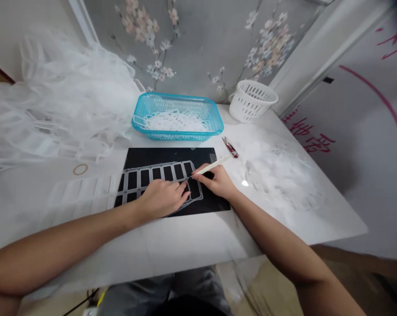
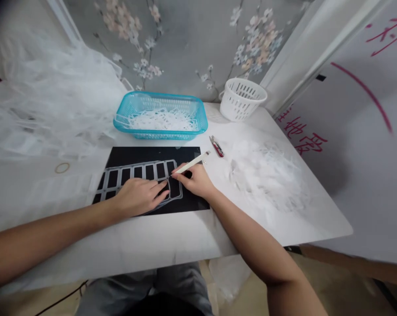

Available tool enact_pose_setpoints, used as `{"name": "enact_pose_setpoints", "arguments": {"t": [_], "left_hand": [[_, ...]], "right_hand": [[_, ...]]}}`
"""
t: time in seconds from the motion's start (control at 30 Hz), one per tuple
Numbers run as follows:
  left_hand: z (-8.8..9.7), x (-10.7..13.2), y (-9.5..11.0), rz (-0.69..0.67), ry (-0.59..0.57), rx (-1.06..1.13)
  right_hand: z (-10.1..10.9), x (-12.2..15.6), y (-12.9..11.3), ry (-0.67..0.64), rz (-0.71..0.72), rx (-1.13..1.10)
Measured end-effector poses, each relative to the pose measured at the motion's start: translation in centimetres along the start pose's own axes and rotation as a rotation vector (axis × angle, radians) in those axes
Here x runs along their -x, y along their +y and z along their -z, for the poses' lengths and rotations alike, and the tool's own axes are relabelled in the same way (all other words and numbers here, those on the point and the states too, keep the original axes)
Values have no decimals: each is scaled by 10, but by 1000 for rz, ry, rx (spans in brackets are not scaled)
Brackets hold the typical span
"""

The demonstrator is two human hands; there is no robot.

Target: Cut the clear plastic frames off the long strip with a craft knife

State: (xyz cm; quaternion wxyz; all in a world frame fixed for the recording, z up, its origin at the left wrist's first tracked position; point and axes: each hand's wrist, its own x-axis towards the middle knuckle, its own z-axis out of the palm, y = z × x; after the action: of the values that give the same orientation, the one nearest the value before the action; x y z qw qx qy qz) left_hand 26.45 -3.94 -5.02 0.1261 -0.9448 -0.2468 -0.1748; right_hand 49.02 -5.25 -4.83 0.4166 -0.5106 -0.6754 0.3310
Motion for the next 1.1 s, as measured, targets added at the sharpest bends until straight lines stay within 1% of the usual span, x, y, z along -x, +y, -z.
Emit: {"name": "enact_pose_setpoints", "arguments": {"t": [0.07,0.23,0.53,0.87,1.1], "left_hand": [[1,-2,0,3,4,-3],[0,-3,-1,-44,79,16],[1,-5,-1,-36,38,31],[1,-5,-1,-32,55,54],[-1,-4,-1,-9,25,74]], "right_hand": [[0,0,1,16,-6,-10],[1,-1,3,17,-15,-19],[0,0,3,17,-9,8],[0,0,4,23,8,6],[2,0,3,5,19,58]]}}
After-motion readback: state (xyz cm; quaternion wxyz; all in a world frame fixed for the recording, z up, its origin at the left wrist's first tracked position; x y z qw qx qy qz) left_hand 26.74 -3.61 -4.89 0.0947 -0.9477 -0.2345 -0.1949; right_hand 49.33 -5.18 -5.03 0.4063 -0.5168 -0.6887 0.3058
